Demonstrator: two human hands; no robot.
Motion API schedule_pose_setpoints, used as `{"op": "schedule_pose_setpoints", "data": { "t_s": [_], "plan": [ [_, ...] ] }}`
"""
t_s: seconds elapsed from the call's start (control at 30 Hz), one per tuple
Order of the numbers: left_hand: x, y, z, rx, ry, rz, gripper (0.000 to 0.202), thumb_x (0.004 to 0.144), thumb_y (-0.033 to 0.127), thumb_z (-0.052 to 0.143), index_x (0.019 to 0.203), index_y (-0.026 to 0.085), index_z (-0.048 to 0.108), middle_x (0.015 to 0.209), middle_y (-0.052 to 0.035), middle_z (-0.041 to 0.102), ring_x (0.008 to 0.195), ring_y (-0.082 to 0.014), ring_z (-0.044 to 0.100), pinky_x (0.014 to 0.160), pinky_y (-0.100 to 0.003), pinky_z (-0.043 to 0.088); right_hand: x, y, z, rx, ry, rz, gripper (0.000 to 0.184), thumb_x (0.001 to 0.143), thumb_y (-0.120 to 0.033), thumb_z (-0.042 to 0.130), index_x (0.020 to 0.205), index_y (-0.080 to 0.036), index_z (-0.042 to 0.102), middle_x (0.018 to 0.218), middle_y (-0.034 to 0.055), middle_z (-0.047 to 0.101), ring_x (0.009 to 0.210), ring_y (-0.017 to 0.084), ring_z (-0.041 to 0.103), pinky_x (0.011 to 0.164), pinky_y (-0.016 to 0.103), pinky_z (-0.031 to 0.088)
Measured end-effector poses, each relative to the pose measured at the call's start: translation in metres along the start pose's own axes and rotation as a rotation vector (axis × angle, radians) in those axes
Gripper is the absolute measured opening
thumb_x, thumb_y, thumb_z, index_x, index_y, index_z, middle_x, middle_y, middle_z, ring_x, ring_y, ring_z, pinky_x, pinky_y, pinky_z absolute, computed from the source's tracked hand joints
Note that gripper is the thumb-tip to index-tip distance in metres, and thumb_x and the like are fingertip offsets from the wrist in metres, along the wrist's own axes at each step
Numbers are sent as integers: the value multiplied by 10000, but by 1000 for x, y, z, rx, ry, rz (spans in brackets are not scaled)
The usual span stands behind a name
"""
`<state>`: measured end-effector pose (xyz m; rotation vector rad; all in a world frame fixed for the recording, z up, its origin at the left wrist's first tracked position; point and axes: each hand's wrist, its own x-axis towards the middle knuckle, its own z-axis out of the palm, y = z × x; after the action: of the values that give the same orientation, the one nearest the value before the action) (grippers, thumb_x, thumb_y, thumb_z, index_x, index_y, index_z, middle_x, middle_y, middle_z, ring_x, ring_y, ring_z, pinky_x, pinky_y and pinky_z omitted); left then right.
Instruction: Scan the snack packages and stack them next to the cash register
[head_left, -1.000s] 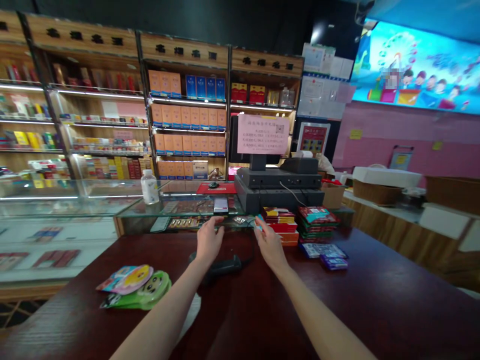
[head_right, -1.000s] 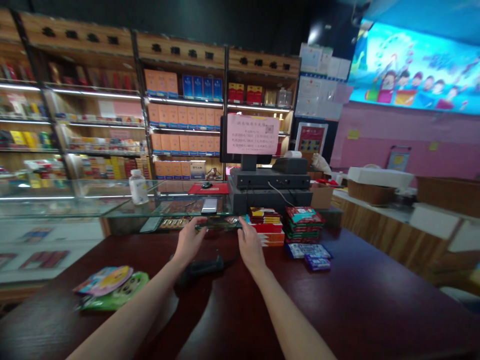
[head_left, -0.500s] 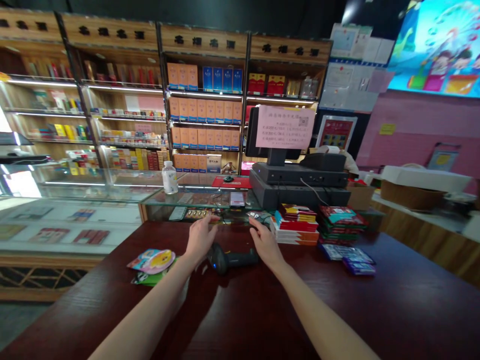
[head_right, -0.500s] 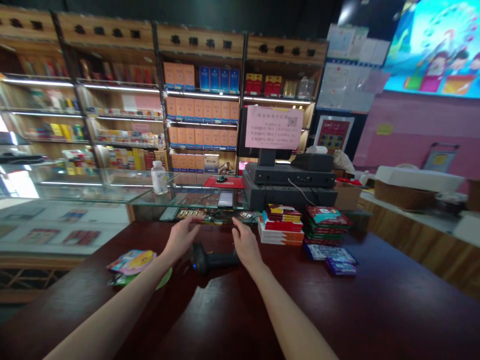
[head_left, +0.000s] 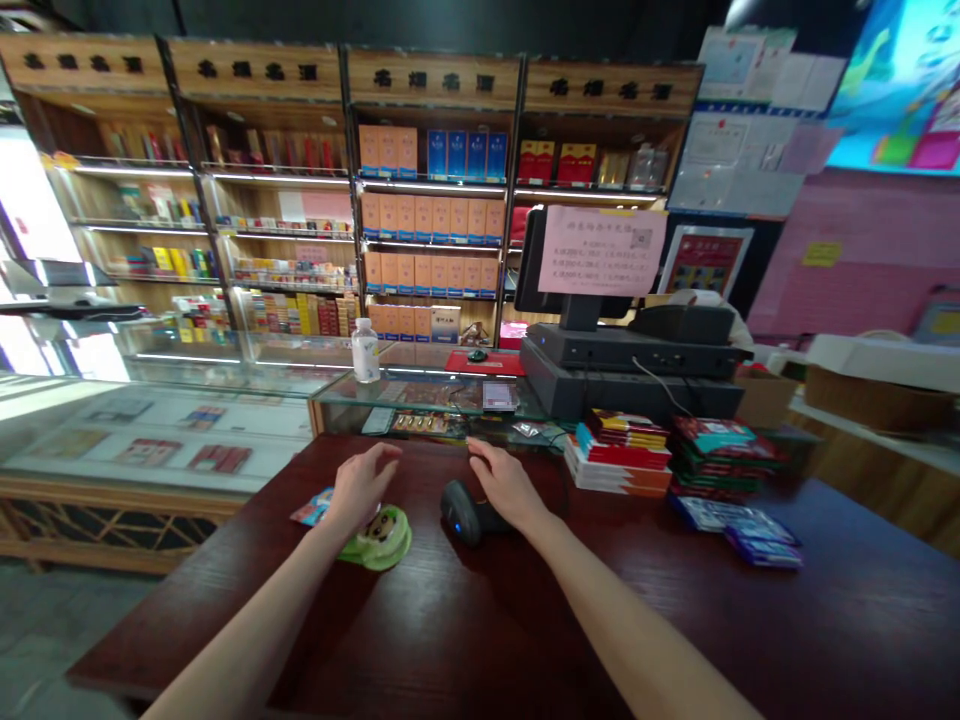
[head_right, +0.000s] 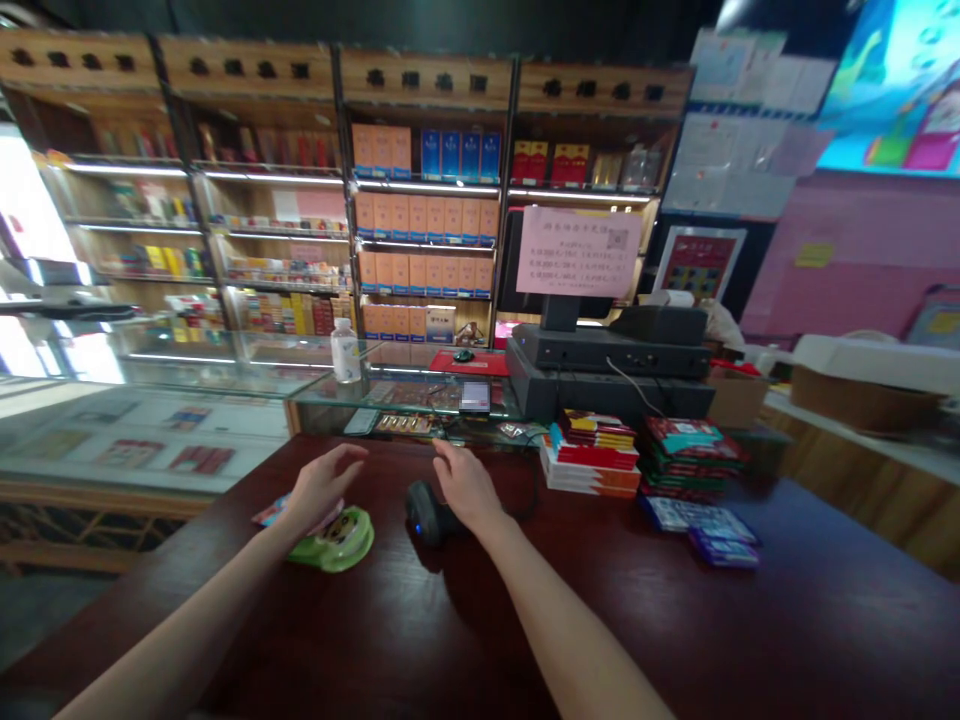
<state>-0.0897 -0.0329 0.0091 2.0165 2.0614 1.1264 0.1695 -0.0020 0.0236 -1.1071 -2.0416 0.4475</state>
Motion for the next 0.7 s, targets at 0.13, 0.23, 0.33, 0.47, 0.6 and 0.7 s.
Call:
{"op": "schedule_pose_setpoints", "data": {
  "t_s": [0.13,0.23,0.33,0.47,0.6,0.7],
  "plan": [
    [-7,-17,-12,-1,10,-22,281,870,417,508,1021,272,696,999,-1,776,963,-211,713,897,-316,505,7,-25,14,-71,-90,-65,409,965,-232,495,1355,-188,611,1339,95,670,1262,230,603,1105,386,431],
    [-14,-27,-19,-13,-8,-28,300,888,462,492,1012,269,686,1002,1,776,965,-205,714,934,-328,496,9,-39,26,-127,-149,-112,400,969,-235,502,1347,-182,618,1355,104,659,1278,246,591,1099,403,432],
    [-28,-34,-20,-2,2,9,322,900,496,498,1039,264,673,1068,-15,768,1011,-220,703,1034,-388,447,9,-46,36,-175,-180,-124,393,972,-234,503,1348,-210,618,1350,93,664,1271,259,595,1071,424,450],
    [-45,-36,-11,58,59,72,342,926,492,492,1123,262,652,1178,-41,735,1113,-247,656,1074,-440,411,9,-47,41,-193,-182,-145,383,975,-228,502,1338,-241,621,1346,73,668,1261,249,599,1059,416,453],
    [-45,-31,4,128,46,72,332,971,421,430,1133,224,641,1160,-70,732,1109,-260,656,999,-415,454,11,-43,39,-193,-166,-144,377,980,-221,493,1334,-228,625,1341,82,671,1254,253,605,1054,424,457],
    [-33,-25,13,190,12,71,324,990,381,395,1123,208,635,1141,-80,733,1065,-257,673,955,-389,464,12,-37,33,-183,-143,-144,376,977,-213,499,1330,-205,628,1336,98,672,1256,255,605,1068,429,449]
  ]
}}
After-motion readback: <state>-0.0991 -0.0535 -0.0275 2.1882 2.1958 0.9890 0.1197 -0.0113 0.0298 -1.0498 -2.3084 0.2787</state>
